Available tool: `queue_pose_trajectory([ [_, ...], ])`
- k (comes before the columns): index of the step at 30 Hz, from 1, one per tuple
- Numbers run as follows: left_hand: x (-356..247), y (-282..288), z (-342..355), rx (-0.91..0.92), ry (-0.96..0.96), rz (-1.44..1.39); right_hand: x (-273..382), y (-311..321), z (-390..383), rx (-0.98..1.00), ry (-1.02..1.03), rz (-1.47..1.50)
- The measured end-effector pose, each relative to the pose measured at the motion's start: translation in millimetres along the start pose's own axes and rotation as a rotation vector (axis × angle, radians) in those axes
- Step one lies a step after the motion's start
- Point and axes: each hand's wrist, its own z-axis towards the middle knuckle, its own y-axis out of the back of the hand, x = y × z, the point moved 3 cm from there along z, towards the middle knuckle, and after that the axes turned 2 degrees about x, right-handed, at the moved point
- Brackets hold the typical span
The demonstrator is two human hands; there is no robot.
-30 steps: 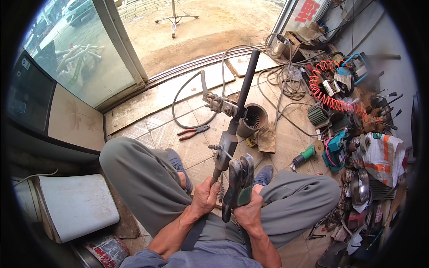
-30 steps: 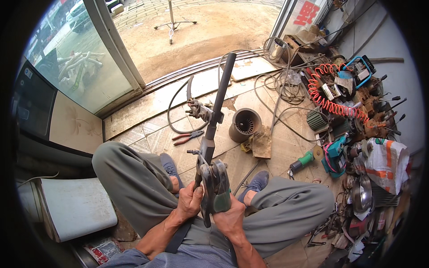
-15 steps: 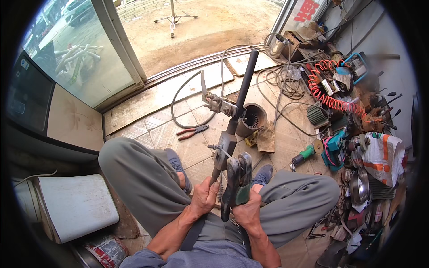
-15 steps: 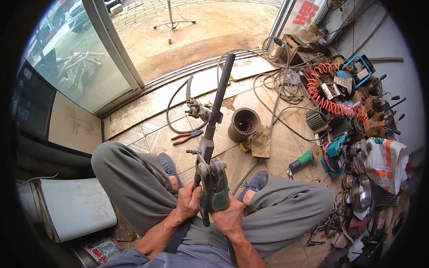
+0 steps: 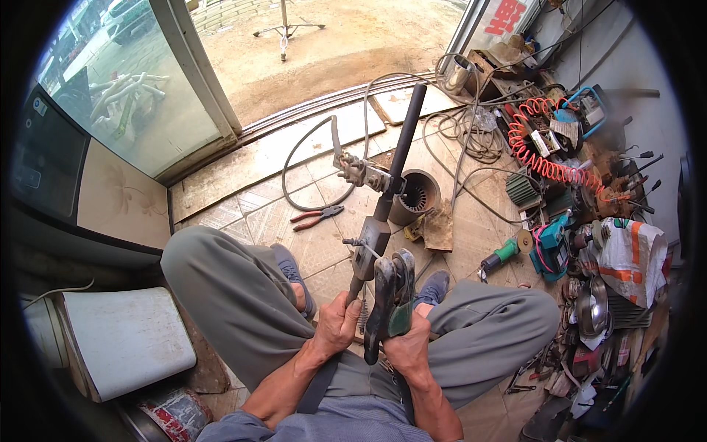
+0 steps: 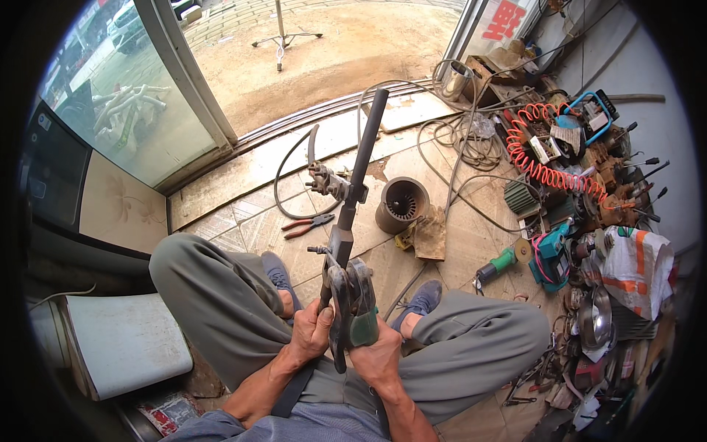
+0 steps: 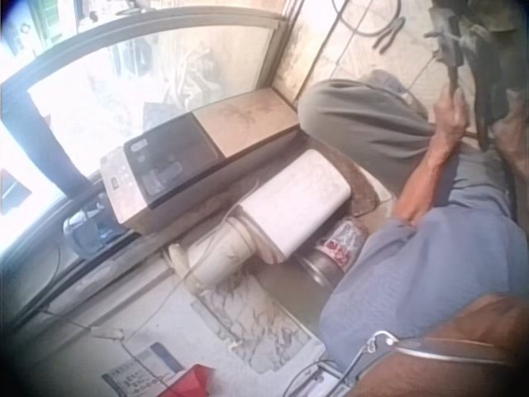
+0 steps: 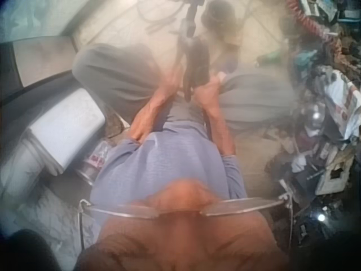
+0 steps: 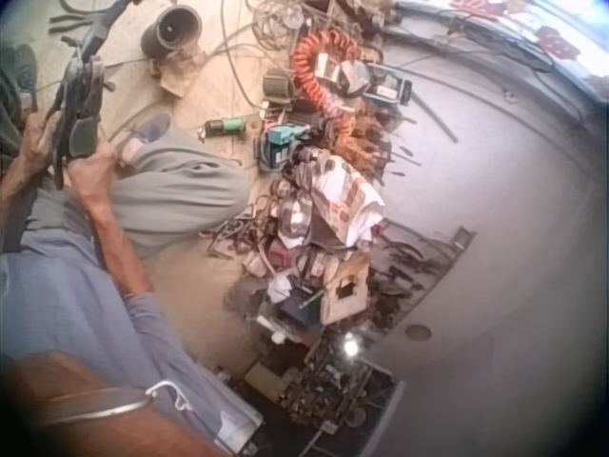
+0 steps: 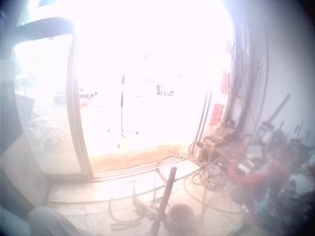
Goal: The person sits on the floor and welds two metal rods together using a welding torch, producing sparks. They then use a hammer to tap the welded joint and inspect the result.
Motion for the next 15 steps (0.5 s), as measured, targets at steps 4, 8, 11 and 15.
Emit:
queue_pose_trajectory([
  [4, 1.3, 0.7, 0.2, 0.016, 0.005, 0.013, -4.7, 0.6, 0.5, 0.012, -0.010, -0.009],
  [8, -5.3, -1.1, 4.4, 0.019, -0.053, -0.055, -5.2, 2.2, 1.4, 0.021, -0.024, -0.012],
  [11, 7.5, 0.2, -2.8, 0.058, 0.069, -0.007, -4.8, 2.4, 0.8, 0.015, -0.060, 0.005],
  [15, -1.1, -1.4, 1.1, 0.040, 0.066, -0.011, -8.4, 2.6, -0.3, 0.026, -0.037, 0.017],
])
